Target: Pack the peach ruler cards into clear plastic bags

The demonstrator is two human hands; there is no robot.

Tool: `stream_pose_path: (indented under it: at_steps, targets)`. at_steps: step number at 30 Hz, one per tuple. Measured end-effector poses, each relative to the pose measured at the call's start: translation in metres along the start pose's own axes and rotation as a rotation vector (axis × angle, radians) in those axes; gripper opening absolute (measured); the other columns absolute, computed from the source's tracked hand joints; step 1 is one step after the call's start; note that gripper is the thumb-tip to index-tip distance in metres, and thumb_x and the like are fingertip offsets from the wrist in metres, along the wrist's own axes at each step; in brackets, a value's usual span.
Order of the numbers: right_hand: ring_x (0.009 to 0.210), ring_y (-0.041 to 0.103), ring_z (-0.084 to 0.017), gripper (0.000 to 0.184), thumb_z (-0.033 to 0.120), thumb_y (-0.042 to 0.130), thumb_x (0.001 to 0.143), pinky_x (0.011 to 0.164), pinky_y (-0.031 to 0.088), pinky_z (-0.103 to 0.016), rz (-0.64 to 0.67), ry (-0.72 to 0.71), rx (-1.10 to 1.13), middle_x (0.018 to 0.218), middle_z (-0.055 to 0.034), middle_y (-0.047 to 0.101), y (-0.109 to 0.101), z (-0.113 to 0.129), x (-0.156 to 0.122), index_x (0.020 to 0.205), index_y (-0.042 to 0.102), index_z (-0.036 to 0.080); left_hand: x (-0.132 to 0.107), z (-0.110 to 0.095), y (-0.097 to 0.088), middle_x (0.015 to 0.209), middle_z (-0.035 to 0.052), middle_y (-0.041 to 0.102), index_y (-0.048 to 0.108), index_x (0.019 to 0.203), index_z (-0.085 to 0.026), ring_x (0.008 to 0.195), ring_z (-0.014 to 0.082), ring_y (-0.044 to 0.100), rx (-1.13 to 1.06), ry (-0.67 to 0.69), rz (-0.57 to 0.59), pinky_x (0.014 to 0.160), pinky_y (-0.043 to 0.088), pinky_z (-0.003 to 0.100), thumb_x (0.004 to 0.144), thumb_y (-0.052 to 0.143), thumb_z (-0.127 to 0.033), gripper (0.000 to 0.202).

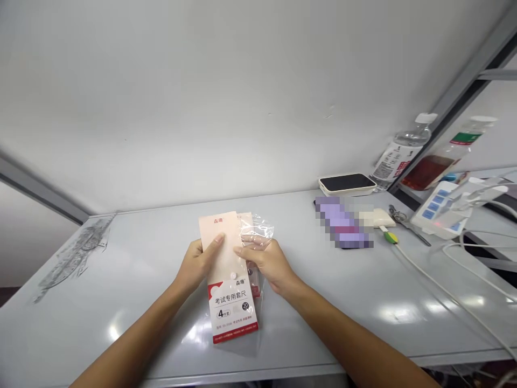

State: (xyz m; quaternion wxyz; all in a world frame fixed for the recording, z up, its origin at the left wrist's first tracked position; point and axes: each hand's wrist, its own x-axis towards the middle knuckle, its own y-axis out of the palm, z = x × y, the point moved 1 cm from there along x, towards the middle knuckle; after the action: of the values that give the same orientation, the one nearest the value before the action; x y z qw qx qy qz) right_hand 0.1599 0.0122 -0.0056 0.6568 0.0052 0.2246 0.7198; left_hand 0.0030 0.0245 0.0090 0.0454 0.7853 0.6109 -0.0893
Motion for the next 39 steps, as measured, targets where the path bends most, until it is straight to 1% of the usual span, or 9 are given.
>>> stream_pose_path:
  at_steps: [3, 5, 11, 15, 20, 24, 29, 34, 39]
  targets:
    - [0.065, 0.062, -0.019, 0.040, 0.033, 0.078, 0.055, 0.064, 0.047, -0.032, 0.019, 0.007, -0.013, 0.068, -0.0037, 0.068, 0.000, -0.001, 0.001, 0.089, 0.067, 0.015, 0.000, 0.000, -0.002, 0.089, 0.0127, 0.069, 0.060, 0.105, -0.010, 0.071, 0.0239, 0.065, 0.001, 0.020, -0.036, 0.058, 0.051, 0.032, 0.077, 0.050, -0.054, 0.052]
    - [0.066, 0.062, -0.019, 0.043, 0.032, 0.077, 0.057, 0.064, 0.047, -0.032, 0.032, -0.004, -0.011, 0.067, -0.0034, 0.068, -0.001, -0.002, 0.001, 0.095, 0.067, 0.015, 0.001, 0.000, -0.004, 0.093, 0.0128, 0.068, 0.060, 0.106, -0.011, 0.073, 0.0241, 0.065, 0.019, 0.018, -0.032, 0.060, 0.051, 0.032, 0.077, 0.051, -0.053, 0.051]
    - [0.058, 0.059, -0.014, 0.055, 0.032, 0.074, 0.062, 0.057, 0.047, -0.029, -0.014, -0.077, -0.012, 0.069, -0.0008, 0.068, -0.005, 0.000, 0.002, 0.114, 0.061, 0.018, 0.002, -0.001, -0.009, 0.090, 0.0117, 0.069, 0.062, 0.101, -0.011, 0.073, 0.0236, 0.065, 0.078, 0.003, 0.008, 0.063, 0.051, 0.033, 0.077, 0.051, -0.053, 0.049]
    - [0.065, 0.063, -0.017, 0.058, 0.033, 0.074, 0.062, 0.061, 0.049, -0.031, -0.046, -0.077, 0.016, 0.075, -0.0025, 0.069, -0.003, -0.002, 0.002, 0.117, 0.059, 0.019, 0.004, -0.002, -0.012, 0.087, 0.0107, 0.069, 0.062, 0.100, -0.011, 0.074, 0.0234, 0.065, 0.120, 0.015, 0.026, 0.063, 0.050, 0.032, 0.077, 0.051, -0.052, 0.049]
    - [0.067, 0.065, -0.019, 0.056, 0.034, 0.072, 0.065, 0.069, 0.051, -0.034, -0.044, -0.073, 0.013, 0.076, -0.0034, 0.071, -0.001, -0.003, 0.001, 0.117, 0.059, 0.020, 0.004, -0.003, -0.015, 0.086, 0.0101, 0.069, 0.064, 0.095, -0.011, 0.075, 0.0245, 0.064, 0.297, 0.052, 0.031, 0.060, 0.050, 0.031, 0.077, 0.050, -0.052, 0.046]
    - [0.071, 0.065, -0.019, 0.050, 0.036, 0.071, 0.066, 0.072, 0.051, -0.035, -0.041, -0.088, 0.008, 0.083, -0.0051, 0.071, -0.002, -0.004, 0.001, 0.113, 0.062, 0.020, 0.004, -0.005, -0.018, 0.087, 0.0103, 0.069, 0.065, 0.093, -0.012, 0.077, 0.0253, 0.064, 0.315, 0.034, 0.106, 0.063, 0.050, 0.033, 0.080, 0.046, -0.051, 0.045]
    - [0.075, 0.065, -0.020, 0.045, 0.038, 0.071, 0.065, 0.071, 0.051, -0.035, -0.011, -0.095, -0.012, 0.089, -0.0062, 0.070, -0.003, -0.003, 0.002, 0.105, 0.066, 0.019, 0.004, -0.007, -0.019, 0.088, 0.0107, 0.069, 0.066, 0.094, -0.012, 0.081, 0.0255, 0.064, 0.202, 0.009, 0.186, 0.067, 0.050, 0.033, 0.079, 0.049, -0.049, 0.043]
    - [0.077, 0.066, -0.020, 0.032, 0.036, 0.072, 0.067, 0.073, 0.052, -0.033, -0.028, -0.043, 0.097, 0.093, -0.0072, 0.070, -0.006, 0.001, 0.004, 0.095, 0.069, 0.019, 0.003, -0.009, -0.021, 0.089, 0.0123, 0.068, 0.064, 0.098, -0.012, 0.079, 0.0245, 0.064, 0.160, -0.007, 0.223, 0.066, 0.051, 0.033, 0.078, 0.053, -0.046, 0.042]
    - [0.073, 0.067, -0.020, 0.019, 0.029, 0.074, 0.064, 0.071, 0.054, -0.031, -0.025, 0.022, 0.123, 0.083, -0.0085, 0.070, -0.016, 0.007, 0.008, 0.078, 0.071, 0.015, 0.001, -0.011, -0.023, 0.087, 0.0116, 0.068, 0.064, 0.093, -0.012, 0.075, 0.0231, 0.065, 0.220, -0.024, 0.279, 0.063, 0.050, 0.032, 0.078, 0.052, -0.047, 0.040]
